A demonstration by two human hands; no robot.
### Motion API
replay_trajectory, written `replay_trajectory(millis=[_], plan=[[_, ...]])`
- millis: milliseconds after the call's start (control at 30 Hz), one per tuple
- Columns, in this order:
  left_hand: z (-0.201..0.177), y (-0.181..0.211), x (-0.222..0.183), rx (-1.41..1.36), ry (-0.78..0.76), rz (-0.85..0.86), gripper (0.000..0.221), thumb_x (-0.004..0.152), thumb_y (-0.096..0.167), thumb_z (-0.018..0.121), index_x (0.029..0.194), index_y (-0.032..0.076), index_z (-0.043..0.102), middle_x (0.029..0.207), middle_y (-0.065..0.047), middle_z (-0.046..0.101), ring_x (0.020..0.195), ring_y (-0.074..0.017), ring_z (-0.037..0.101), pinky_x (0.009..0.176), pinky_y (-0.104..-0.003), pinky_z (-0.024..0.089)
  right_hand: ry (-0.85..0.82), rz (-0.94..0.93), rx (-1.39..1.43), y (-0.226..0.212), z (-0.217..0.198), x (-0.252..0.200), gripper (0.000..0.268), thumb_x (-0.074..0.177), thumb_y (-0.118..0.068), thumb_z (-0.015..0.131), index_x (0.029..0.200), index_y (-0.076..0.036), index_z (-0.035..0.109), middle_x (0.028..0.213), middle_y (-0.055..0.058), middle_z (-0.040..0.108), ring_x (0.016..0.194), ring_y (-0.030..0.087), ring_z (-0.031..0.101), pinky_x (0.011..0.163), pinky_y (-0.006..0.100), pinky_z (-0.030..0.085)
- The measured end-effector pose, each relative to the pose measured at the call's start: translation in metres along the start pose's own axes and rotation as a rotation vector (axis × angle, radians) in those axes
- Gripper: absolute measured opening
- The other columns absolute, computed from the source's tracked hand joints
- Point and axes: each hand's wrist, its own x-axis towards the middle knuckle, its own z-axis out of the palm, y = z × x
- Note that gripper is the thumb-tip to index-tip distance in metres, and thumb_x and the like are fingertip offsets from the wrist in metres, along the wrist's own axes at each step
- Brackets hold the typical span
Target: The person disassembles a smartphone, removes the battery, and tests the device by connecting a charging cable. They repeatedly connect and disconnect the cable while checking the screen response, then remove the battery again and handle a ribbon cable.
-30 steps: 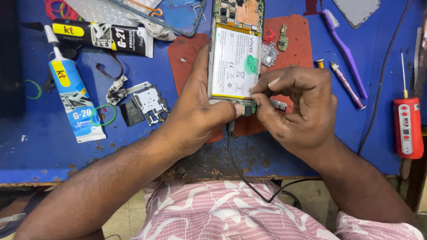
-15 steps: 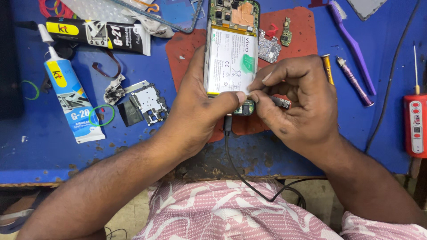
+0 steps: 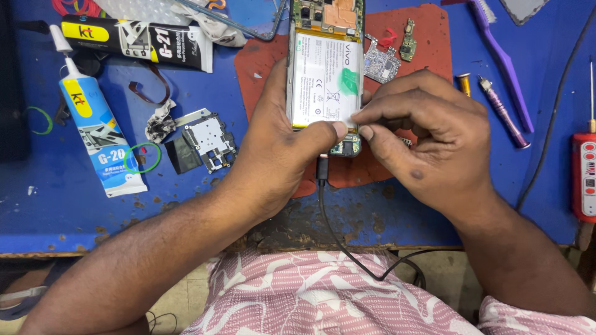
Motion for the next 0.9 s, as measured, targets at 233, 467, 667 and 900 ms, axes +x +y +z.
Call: replay_trajectory(millis=[233, 467, 667, 900], plan=[[-0.0011, -0.0016, -0.0014, 0.069, 0.002, 0.017, 0.067, 0.09, 0.001, 0.067, 0.148, 0.0, 0.032, 0.133, -0.013, 0.055, 0.127, -0.0191, 0.06, 0.11, -0.036, 0.054, -0.016, 0.085, 0.113, 0.0079, 0.0021, -0.0043, 0.015, 0.096, 0.002, 0.075, 0.111, -0.001, 0.074, 0.105, 0.007, 0.066, 0.082, 0.005, 0.063, 0.069, 0.016, 0.051], [-0.0016, -0.005, -0.0015, -0.175, -0.009, -0.055, 0.069, 0.09, -0.003, 0.056, 0.153, 0.002, 0.03, 0.131, -0.014, 0.055, 0.12, -0.0202, 0.059, 0.102, -0.036, 0.052, -0.019, 0.121, 0.246, 0.0085, 0.0049, -0.0061, 0.007, 0.102, 0.001, 0.072, 0.109, 0.004, 0.071, 0.11, 0.008, 0.063, 0.09, 0.006, 0.064, 0.076, 0.017, 0.058], [-0.0003, -0.0052, -0.0012, -0.218, 0.014, -0.081, 0.071, 0.089, -0.005, 0.054, 0.155, 0.002, 0.028, 0.133, -0.015, 0.055, 0.123, -0.021, 0.059, 0.105, -0.037, 0.052, -0.039, 0.139, 0.294, 0.0096, 0.0068, -0.0056, 0.004, 0.104, 0.004, 0.069, 0.108, 0.006, 0.068, 0.111, 0.009, 0.061, 0.095, 0.007, 0.065, 0.08, 0.019, 0.06], [-0.0016, -0.0023, -0.0017, -0.191, 0.009, -0.117, 0.074, 0.089, -0.004, 0.053, 0.157, 0.002, 0.025, 0.135, -0.016, 0.053, 0.126, -0.021, 0.057, 0.11, -0.039, 0.05, -0.056, 0.135, 0.306, 0.0109, 0.007, -0.0044, 0.007, 0.104, 0.006, 0.066, 0.111, 0.006, 0.066, 0.112, 0.009, 0.059, 0.099, 0.008, 0.066, 0.085, 0.021, 0.063]])
